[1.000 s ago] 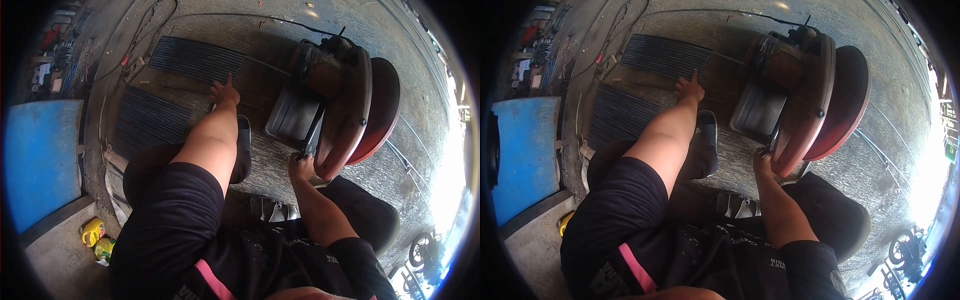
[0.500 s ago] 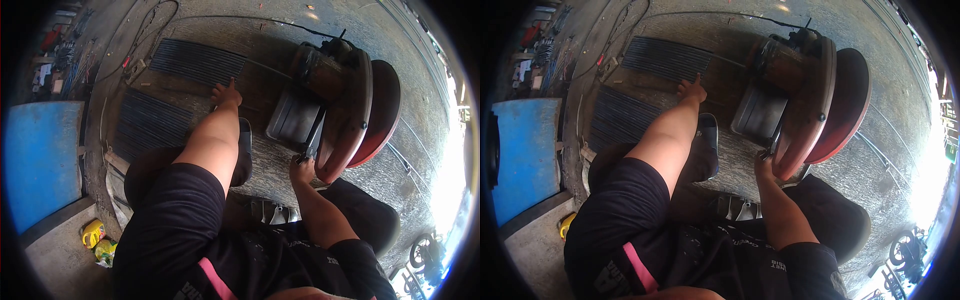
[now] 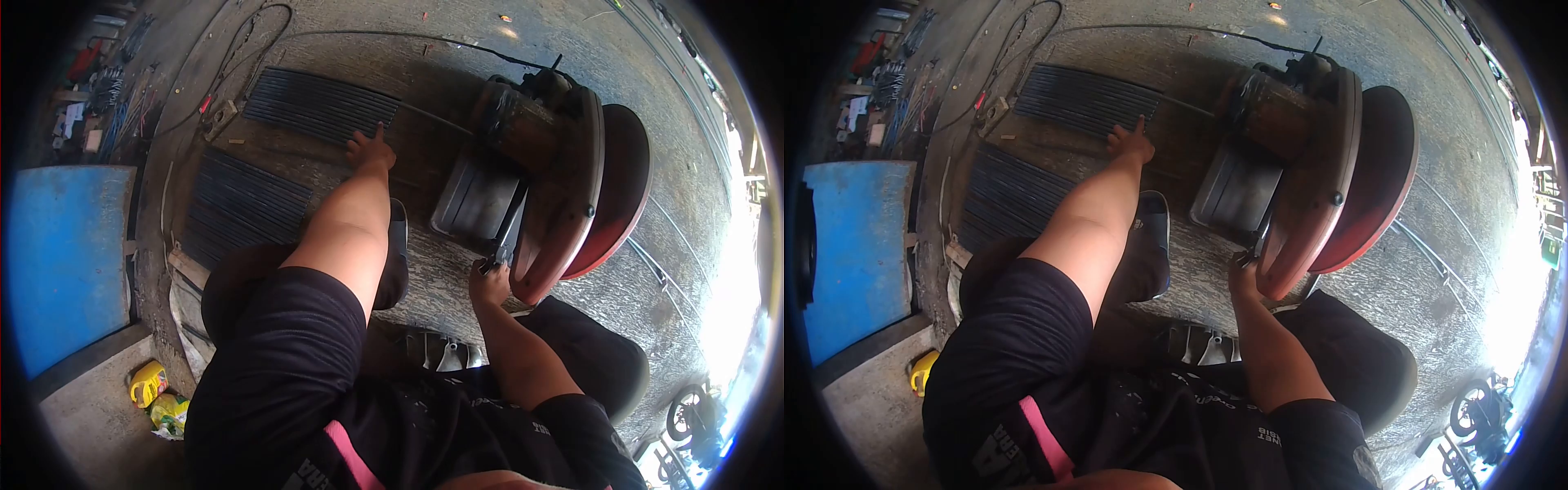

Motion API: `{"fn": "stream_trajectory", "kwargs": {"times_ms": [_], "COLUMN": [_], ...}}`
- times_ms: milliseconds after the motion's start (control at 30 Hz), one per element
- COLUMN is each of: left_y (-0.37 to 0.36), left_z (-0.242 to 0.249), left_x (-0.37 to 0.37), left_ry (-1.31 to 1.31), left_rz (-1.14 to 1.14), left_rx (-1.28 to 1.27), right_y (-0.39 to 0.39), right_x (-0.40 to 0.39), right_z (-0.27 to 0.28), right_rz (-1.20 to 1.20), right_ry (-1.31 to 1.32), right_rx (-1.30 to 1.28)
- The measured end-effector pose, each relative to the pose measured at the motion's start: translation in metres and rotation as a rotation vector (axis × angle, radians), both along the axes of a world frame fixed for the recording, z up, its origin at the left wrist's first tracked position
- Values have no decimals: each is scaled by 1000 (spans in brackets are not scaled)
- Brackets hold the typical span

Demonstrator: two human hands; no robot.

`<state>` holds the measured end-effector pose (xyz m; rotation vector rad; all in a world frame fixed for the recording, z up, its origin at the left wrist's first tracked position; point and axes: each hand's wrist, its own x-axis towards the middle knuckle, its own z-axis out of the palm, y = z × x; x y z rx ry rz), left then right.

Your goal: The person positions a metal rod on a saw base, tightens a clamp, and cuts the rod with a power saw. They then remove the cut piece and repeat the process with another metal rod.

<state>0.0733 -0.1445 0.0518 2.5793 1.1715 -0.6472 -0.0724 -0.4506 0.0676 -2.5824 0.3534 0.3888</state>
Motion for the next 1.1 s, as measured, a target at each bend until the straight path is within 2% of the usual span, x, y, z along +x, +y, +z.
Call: {"fn": "stream_trajectory", "kwargs": {"times_ms": [233,333,567,867,1100], "left_y": [-1,-1,-2,6,1], "left_z": [6,6,3,-13,-2], "left_x": [5,5,9,24,20], "left_ry": [76,74,33,43,45], "left_rz": [-28,-23,-28,-32,-35], "left_rx": [-57,-65,-18,-33,-14], "right_y": [1,-1,-2,5,5], "right_x": [3,0,1,4,5], "right_z": [3,-6,0,12,10], "right_rz": [-25,23,40,-60,-42], "right_ry": [91,-34,18,50,92], "right_rx": [-7,-49,-50,101,7]}}
